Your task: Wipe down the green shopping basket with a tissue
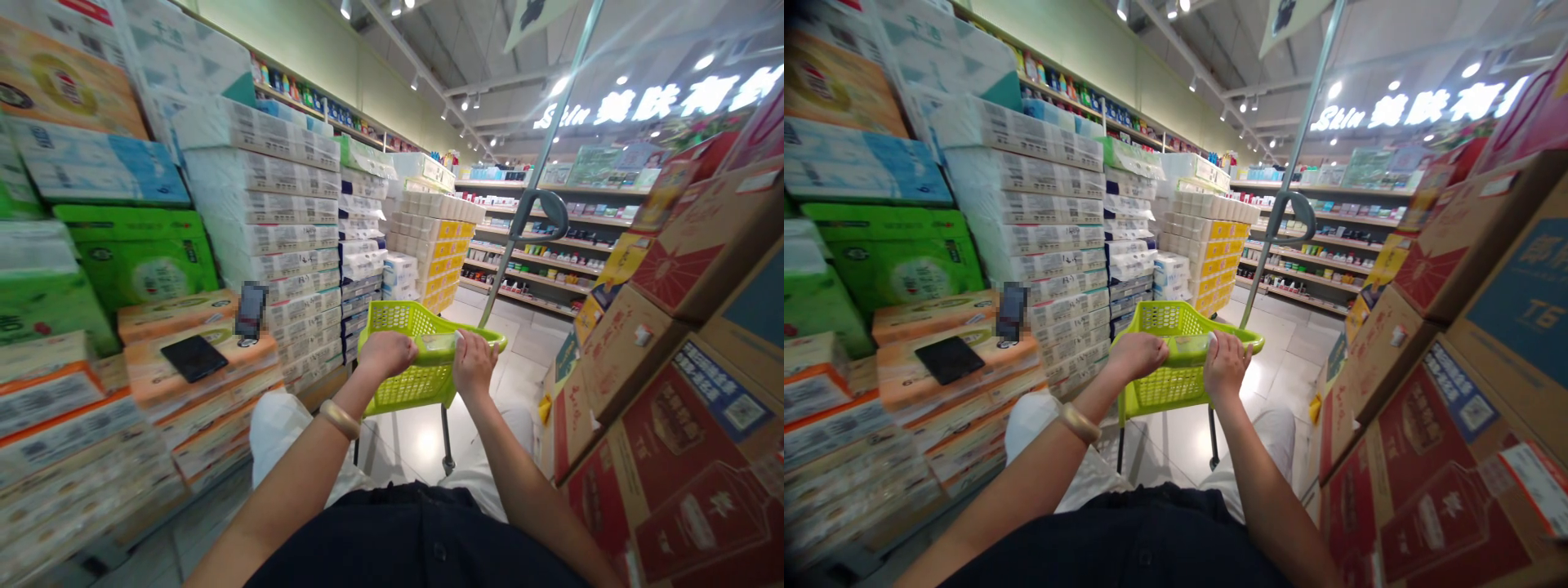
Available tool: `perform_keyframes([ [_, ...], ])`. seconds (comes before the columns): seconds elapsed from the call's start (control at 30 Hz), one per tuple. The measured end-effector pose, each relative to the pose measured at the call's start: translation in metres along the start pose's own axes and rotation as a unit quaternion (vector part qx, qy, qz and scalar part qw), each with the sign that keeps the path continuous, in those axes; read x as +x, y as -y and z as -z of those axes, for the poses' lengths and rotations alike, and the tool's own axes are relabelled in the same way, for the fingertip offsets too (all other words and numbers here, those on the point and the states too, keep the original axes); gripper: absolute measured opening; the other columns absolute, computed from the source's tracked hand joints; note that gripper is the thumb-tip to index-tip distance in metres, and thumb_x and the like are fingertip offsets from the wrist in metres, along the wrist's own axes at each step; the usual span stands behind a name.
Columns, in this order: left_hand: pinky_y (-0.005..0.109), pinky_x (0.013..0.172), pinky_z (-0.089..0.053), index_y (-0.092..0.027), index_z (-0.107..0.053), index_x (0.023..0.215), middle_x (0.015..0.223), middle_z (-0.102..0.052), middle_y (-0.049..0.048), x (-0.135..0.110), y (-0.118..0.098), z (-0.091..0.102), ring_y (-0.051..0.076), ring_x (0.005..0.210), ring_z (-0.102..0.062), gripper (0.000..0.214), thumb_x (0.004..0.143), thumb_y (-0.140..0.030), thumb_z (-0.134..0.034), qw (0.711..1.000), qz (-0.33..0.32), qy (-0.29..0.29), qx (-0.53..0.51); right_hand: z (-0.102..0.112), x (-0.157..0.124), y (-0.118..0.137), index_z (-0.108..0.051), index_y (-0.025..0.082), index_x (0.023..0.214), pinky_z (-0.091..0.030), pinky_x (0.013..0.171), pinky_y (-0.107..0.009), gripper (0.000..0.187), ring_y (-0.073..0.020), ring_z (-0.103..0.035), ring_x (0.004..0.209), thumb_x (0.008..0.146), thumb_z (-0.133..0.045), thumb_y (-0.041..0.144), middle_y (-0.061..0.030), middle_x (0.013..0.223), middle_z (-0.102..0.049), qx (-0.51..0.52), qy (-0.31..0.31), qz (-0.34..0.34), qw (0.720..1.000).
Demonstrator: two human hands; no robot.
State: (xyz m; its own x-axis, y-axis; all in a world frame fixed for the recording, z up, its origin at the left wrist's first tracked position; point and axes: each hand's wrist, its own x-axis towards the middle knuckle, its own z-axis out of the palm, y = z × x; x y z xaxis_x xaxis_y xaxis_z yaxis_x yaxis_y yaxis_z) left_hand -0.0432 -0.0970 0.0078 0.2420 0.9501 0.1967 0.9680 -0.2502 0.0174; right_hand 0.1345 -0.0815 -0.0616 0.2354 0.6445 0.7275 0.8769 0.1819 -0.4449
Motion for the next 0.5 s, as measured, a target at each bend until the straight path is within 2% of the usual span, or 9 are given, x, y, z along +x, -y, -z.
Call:
perform_keyframes([
  [0.1, 0.032, 0.083, -0.046, -0.017, -0.075, 0.092, 0.098, -0.073, 0.0139, 0.0, -0.001, 0.0, 0.025, 0.094, -0.067, 0.05, 0.092, -0.036, -0.029, 1.0, -0.007, 0.001, 0.001, -0.006, -0.014, 0.016, -0.064, 0.02, 0.115, -0.011, 0.114, -0.048, 0.042, -0.023, -0.046, 0.124, 0.099, -0.027, 0.032, -0.0076, 0.123, -0.062, 0.014, -0.019, 0.062, 0.998],
  [0.2, 0.032, 0.083, -0.046, -0.016, -0.074, 0.094, 0.098, -0.073, 0.0136, 0.0, -0.001, 0.0, 0.025, 0.095, -0.067, 0.051, 0.092, -0.037, -0.028, 1.0, -0.012, -0.001, 0.005, -0.005, -0.02, 0.034, -0.063, 0.024, 0.117, -0.007, 0.116, -0.044, 0.035, -0.0201, -0.046, 0.126, 0.099, -0.034, 0.03, -0.0037, 0.123, -0.063, 0.028, 0.024, 0.151, 0.988],
  [0.27, 0.033, 0.083, -0.047, -0.017, -0.075, 0.093, 0.098, -0.072, 0.0135, 0.0, 0.0, 0.0, 0.026, 0.095, -0.067, 0.052, 0.092, -0.037, -0.027, 1.0, -0.019, -0.001, 0.008, -0.001, -0.017, 0.041, -0.063, 0.026, 0.117, -0.003, 0.116, -0.044, 0.032, -0.0192, -0.048, 0.124, 0.098, -0.037, 0.031, -0.0021, 0.123, -0.064, 0.031, 0.051, 0.175, 0.983],
  [0.37, 0.033, 0.082, -0.046, -0.018, -0.075, 0.091, 0.097, -0.072, 0.0135, 0.0, 0.001, 0.0, 0.026, 0.093, -0.067, 0.052, 0.092, -0.039, -0.027, 1.0, -0.019, -0.003, 0.002, 0.006, -0.002, 0.034, -0.065, 0.029, 0.114, 0.002, 0.116, -0.048, 0.031, -0.0197, -0.052, 0.12, 0.098, -0.038, 0.033, -0.0016, 0.12, -0.065, 0.023, 0.086, 0.15, 0.985],
  [0.5, 0.031, 0.082, -0.045, -0.017, -0.075, 0.091, 0.096, -0.073, 0.0133, -0.001, 0.001, 0.001, 0.025, 0.092, -0.067, 0.052, 0.092, -0.04, -0.029, 1.0, -0.011, -0.003, -0.006, 0.014, 0.024, 0.004, -0.066, 0.029, 0.113, -0.002, 0.113, -0.057, 0.038, -0.0226, -0.055, 0.114, 0.099, -0.031, 0.037, -0.0045, 0.119, -0.066, 0.006, 0.144, 0.033, 0.989],
])
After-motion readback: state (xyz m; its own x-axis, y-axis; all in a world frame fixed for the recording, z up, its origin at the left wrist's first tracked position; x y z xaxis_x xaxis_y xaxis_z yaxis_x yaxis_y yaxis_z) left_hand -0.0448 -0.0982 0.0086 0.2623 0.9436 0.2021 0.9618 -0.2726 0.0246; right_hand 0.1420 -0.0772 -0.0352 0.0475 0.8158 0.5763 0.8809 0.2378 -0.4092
